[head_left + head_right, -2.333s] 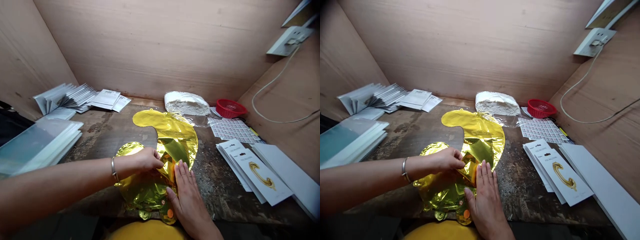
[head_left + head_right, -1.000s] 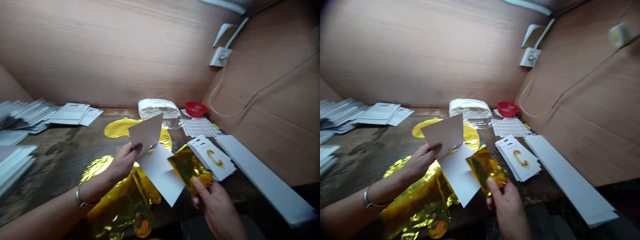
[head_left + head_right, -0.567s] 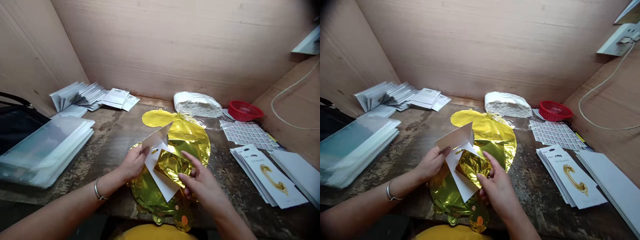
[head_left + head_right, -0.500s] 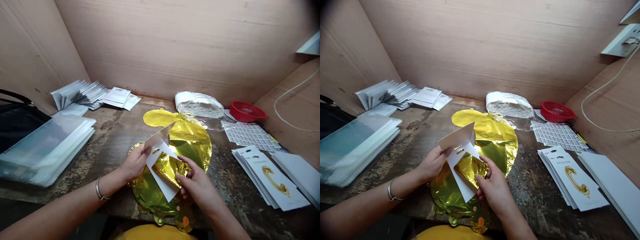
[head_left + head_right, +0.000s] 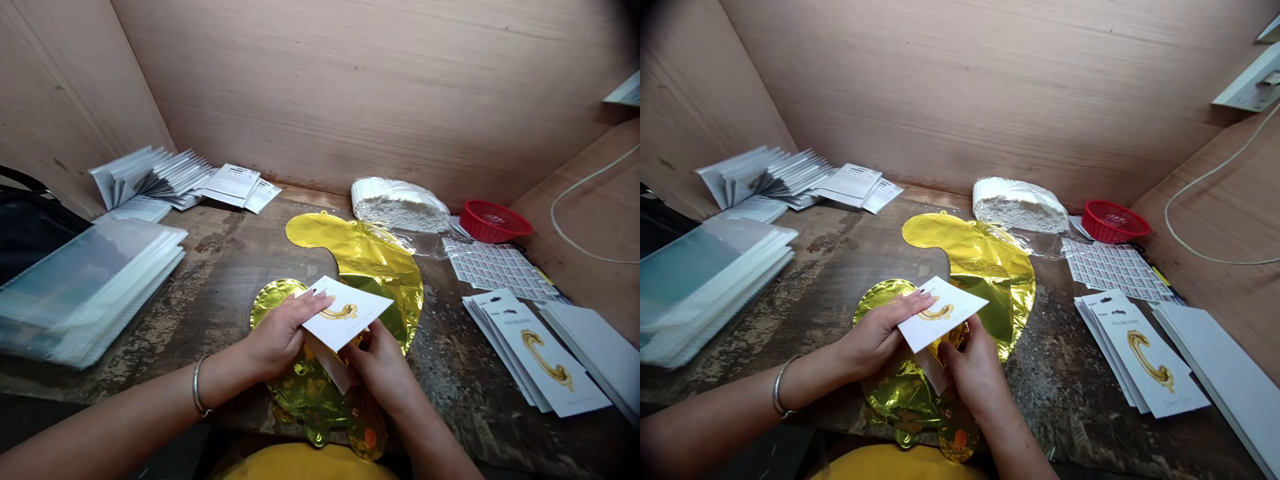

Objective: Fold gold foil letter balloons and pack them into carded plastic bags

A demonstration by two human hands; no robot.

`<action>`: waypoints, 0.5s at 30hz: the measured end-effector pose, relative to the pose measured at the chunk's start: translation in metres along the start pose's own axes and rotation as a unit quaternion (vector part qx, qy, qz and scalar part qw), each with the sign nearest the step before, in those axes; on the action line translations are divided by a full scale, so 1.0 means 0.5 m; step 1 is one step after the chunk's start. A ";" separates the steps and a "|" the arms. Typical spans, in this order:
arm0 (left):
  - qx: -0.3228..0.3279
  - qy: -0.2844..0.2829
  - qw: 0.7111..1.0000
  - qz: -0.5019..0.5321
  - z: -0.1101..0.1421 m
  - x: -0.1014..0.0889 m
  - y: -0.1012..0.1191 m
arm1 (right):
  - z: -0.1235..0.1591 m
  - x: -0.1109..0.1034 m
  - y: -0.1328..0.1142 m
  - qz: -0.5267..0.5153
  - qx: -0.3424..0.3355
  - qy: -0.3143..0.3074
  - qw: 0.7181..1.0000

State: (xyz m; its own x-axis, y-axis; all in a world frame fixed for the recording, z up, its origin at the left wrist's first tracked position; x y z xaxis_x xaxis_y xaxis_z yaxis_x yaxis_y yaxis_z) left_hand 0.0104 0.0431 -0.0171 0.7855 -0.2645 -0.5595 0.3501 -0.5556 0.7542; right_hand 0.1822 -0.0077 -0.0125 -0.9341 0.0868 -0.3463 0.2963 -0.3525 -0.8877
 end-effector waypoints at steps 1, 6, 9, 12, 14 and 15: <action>-0.001 -0.024 0.999 -0.032 0.002 0.005 0.001 | -0.003 0.002 -0.002 0.002 -0.024 -0.012 1.000; 0.009 -0.135 0.974 -0.179 0.007 0.026 0.016 | 0.007 -0.051 -0.013 0.154 -0.108 0.032 0.982; 0.011 -0.153 0.965 -0.211 0.009 0.029 0.024 | 0.038 -0.113 -0.029 0.327 -0.173 0.159 0.915; 0.014 -0.158 0.965 -0.211 0.011 0.018 0.037 | 0.070 -0.110 -0.034 0.397 -0.332 0.133 0.845; 0.026 -0.173 0.966 -0.189 0.008 0.004 0.050 | 0.076 -0.083 -0.009 0.425 -0.363 0.052 0.828; 0.028 -0.183 0.968 -0.168 0.003 -0.004 0.055 | 0.076 -0.072 0.006 0.435 -0.360 0.029 0.825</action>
State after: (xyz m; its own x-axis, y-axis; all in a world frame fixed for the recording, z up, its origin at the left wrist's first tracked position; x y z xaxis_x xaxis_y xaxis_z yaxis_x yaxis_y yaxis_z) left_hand 0.0179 0.0272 0.0041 0.3941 -0.3176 -0.8624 0.5187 -0.6978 0.4940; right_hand 0.2090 -0.0471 0.0090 -0.2998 0.1454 -0.9429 0.9108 0.3378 -0.2375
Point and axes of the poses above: each hand's wrist, its own z-axis away from the middle knuckle, its own x-axis out of the palm, y = z × x, the point moved 4 cm from there along -z, towards the middle knuckle, and after that the axes turned 5 degrees about y, right-handed, at the moved point
